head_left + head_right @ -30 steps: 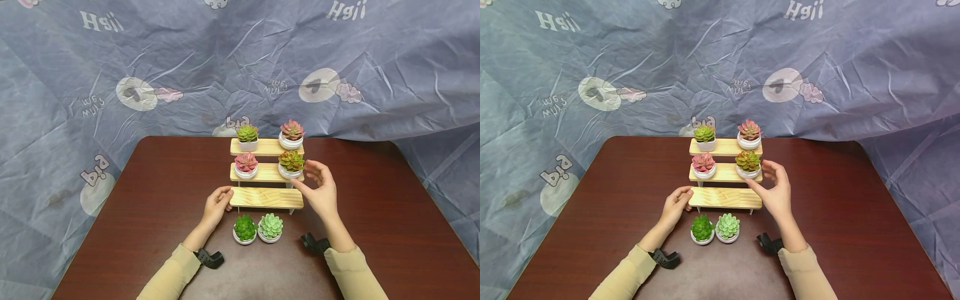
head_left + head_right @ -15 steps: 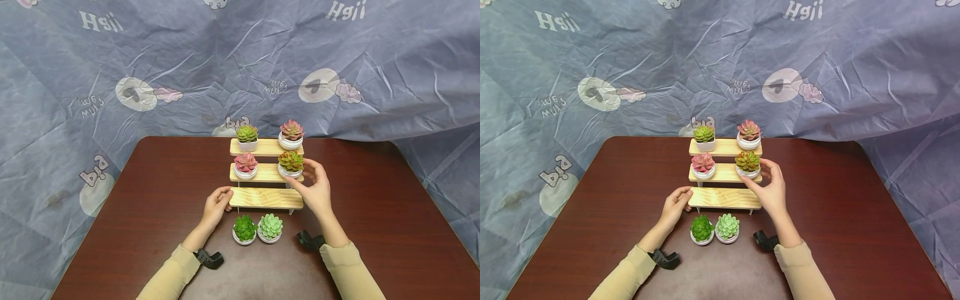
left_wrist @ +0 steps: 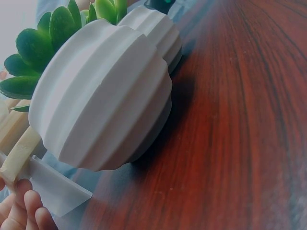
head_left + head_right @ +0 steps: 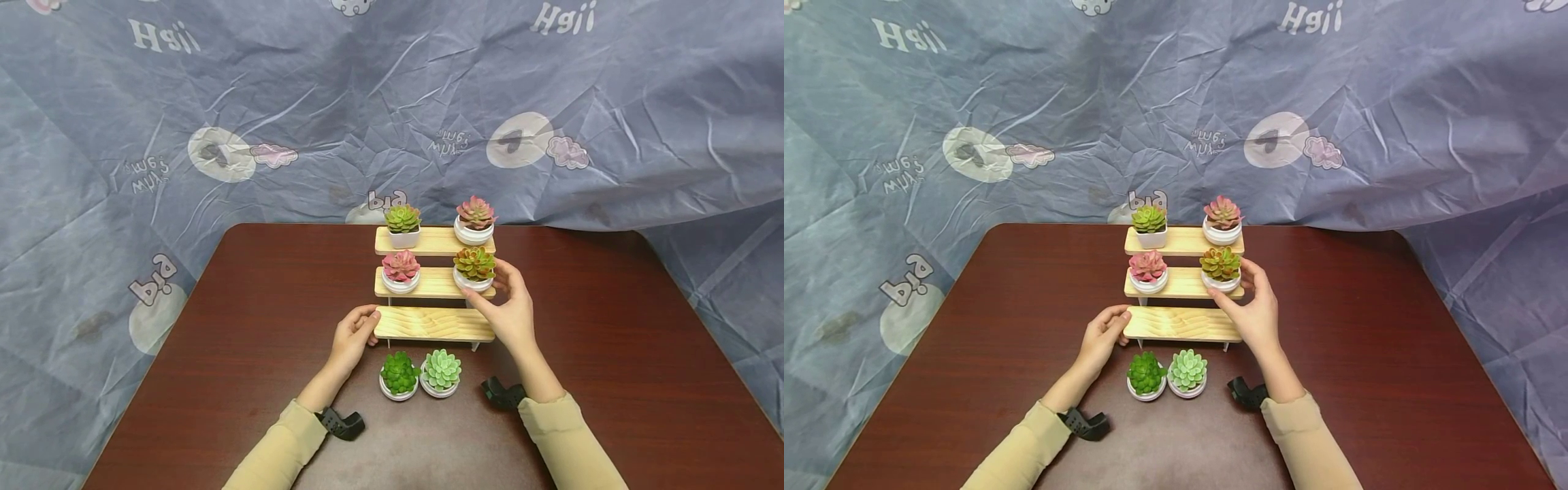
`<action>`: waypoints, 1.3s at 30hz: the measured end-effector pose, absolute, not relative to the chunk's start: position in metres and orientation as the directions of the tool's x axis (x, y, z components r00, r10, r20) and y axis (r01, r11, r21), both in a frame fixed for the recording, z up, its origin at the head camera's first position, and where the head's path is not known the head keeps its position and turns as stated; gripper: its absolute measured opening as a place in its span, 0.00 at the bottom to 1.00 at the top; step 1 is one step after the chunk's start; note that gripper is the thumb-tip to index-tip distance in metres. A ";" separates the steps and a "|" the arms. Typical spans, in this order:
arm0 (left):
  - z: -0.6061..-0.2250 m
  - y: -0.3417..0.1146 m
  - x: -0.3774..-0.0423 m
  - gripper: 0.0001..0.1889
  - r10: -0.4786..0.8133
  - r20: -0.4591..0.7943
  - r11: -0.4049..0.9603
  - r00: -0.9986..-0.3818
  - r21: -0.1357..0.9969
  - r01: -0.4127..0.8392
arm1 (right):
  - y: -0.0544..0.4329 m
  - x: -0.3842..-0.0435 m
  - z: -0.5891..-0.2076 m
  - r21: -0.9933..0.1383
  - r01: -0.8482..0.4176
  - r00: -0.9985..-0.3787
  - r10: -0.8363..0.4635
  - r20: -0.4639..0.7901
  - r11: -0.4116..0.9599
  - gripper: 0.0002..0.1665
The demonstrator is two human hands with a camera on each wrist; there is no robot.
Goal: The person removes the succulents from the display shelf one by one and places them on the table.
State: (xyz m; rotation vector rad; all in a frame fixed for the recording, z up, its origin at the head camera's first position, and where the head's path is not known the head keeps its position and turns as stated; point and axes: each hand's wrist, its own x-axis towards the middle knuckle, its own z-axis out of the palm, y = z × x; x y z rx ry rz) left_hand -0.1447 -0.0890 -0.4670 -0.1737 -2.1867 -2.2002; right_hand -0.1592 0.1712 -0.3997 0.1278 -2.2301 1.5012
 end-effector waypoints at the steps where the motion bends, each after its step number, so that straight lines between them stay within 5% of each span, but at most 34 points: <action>1: -0.467 -0.089 -0.145 0.14 0.054 0.103 -0.008 -0.993 0.995 0.102 | 0.173 -0.162 -0.404 -0.859 -0.313 -0.897 0.170 0.407 0.405 0.40; 14: -0.467 -0.090 -0.144 0.14 0.051 0.098 0.003 -0.994 0.995 0.098 | 0.178 -0.169 -0.420 -0.841 -0.328 -0.883 0.178 0.435 0.431 0.39; 27: -0.467 -0.090 -0.144 0.14 0.056 0.100 0.008 -0.993 0.995 0.100 | 0.163 -0.146 -0.387 -0.829 -0.352 -0.869 0.177 0.462 0.435 0.35; 39: -0.467 -0.089 -0.145 0.14 0.051 0.093 -0.001 -0.994 0.996 0.093 | 0.179 -0.158 -0.421 -0.832 -0.360 -0.865 0.184 0.467 0.422 0.37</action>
